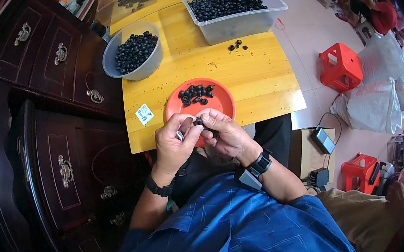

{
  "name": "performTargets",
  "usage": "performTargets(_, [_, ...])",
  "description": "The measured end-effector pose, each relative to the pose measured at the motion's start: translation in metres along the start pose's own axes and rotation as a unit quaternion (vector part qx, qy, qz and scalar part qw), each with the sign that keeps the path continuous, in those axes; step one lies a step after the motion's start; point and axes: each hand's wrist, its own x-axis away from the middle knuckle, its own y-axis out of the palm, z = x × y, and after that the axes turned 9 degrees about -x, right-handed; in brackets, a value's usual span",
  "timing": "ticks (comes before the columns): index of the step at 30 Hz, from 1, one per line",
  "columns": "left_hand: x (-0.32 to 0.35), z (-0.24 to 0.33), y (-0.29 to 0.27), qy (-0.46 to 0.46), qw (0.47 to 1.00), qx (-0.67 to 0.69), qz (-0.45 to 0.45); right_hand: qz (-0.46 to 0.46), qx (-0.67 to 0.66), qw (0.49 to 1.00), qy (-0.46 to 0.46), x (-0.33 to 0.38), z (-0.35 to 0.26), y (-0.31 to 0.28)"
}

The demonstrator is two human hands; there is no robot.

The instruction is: Manually inspect and sort black berries from a plate into different containers.

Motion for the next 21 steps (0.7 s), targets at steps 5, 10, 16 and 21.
performTargets(5, [-0.002,-0.001,0.000,0.036,0.999,-0.034,0.006,-0.005,0.045,0.998,-0.036,0.003,-0.002,0.003])
performTargets(10, [-0.003,0.003,0.004,0.030,0.999,-0.034,0.015,0.011,0.025,0.999,-0.024,0.003,-0.012,-0.004])
performTargets(16, [-0.002,-0.004,-0.005,0.025,0.999,-0.037,0.026,0.025,0.080,0.994,-0.066,0.002,-0.052,-0.015])
performTargets(21, [0.006,-0.012,-0.011,-0.013,0.998,-0.064,0.010,0.187,0.450,0.856,-0.173,-0.028,-0.121,-0.033])
